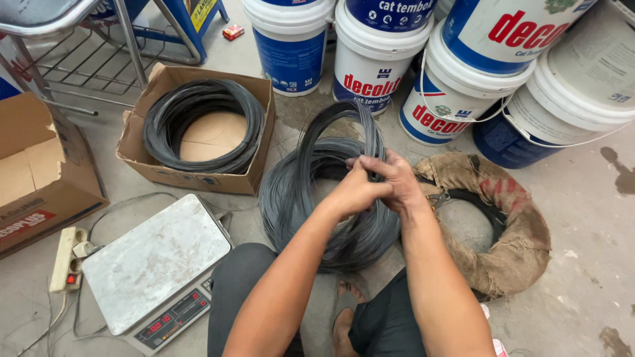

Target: The person sits on the floor and handles a coil of wire, using pliers to cut a section from the roll. The cut wire is then placed onto a digital scale to measure its weight.

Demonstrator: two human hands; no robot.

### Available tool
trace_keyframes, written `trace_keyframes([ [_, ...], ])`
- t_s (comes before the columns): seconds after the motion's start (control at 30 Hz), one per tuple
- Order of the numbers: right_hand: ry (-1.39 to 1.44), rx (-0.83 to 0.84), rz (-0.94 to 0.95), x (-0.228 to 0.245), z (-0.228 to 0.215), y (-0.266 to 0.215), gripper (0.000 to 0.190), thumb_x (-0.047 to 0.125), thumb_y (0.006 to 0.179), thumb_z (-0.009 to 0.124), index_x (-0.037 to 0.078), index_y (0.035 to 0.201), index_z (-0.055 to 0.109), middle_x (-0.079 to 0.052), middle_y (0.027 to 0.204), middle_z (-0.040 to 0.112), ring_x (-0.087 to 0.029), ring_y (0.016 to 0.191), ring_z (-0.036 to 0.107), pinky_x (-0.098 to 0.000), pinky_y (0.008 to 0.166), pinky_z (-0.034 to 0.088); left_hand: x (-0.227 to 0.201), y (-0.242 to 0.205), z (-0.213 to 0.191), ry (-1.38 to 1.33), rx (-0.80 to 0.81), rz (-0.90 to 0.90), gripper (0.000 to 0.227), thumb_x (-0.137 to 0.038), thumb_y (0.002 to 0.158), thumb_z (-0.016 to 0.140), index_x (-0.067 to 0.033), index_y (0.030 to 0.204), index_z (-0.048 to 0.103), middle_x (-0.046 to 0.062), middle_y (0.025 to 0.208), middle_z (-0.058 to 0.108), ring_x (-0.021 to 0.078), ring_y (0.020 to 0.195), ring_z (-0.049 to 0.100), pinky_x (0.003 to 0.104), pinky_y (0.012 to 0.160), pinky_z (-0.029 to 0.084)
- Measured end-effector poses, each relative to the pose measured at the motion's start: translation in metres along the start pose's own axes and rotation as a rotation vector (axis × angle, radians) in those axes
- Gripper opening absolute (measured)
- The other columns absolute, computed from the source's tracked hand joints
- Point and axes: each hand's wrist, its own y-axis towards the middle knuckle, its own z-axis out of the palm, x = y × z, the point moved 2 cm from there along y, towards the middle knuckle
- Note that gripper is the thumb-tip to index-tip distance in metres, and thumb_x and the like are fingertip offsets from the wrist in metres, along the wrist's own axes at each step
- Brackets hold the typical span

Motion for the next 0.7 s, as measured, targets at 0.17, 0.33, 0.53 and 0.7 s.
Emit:
trace_keyframes([
  [0.17,-0.021,-0.014,-0.016,0.007,0.008,0.013,0.020,-0.006,0.069,0.061,-0.003,0.084,0.048,-0.022,0.071,0.062,-0.030,0.064,0.064,-0.0416,0.060,0.053,-0.012,-0.021,-0.009,0.498,0.127,-0.036,0.094,-0.044,0.054,0.067,0.0035,0.124,0.026,0.027,0.136,0.031,0.0395,0.125,0.035,0.053,0.104,0.024],
  [0.33,0.031,0.012,-0.041,-0.001,0.011,0.034,0.018,-0.005,0.070,0.060,0.000,0.076,0.044,-0.019,0.049,0.051,-0.030,0.043,0.057,-0.0405,0.042,0.050,0.007,-0.032,0.002,0.363,0.045,0.069,0.068,-0.031,0.064,0.067,-0.0009,0.114,0.031,0.027,0.112,0.054,0.0427,0.109,0.050,0.055,0.093,0.037],
  [0.53,-0.032,0.093,-0.032,0.021,0.045,0.024,0.018,-0.005,0.071,0.059,0.005,0.076,0.045,-0.004,0.046,0.037,-0.010,0.030,0.035,-0.0255,0.029,0.032,0.053,-0.022,0.017,0.056,-0.278,0.250,0.067,-0.021,0.069,0.058,-0.0091,0.126,0.026,0.019,0.097,0.062,0.0414,0.095,0.058,0.050,0.079,0.045],
  [0.7,0.169,0.164,0.118,0.023,0.051,0.035,0.015,0.004,0.079,0.059,0.010,0.074,0.046,0.004,0.046,0.028,-0.008,0.028,0.031,-0.0259,0.032,0.031,0.081,-0.006,0.030,-0.060,-0.528,0.339,0.028,-0.032,0.087,0.051,-0.0120,0.105,0.048,0.015,0.074,0.061,0.0372,0.078,0.063,0.043,0.062,0.047],
])
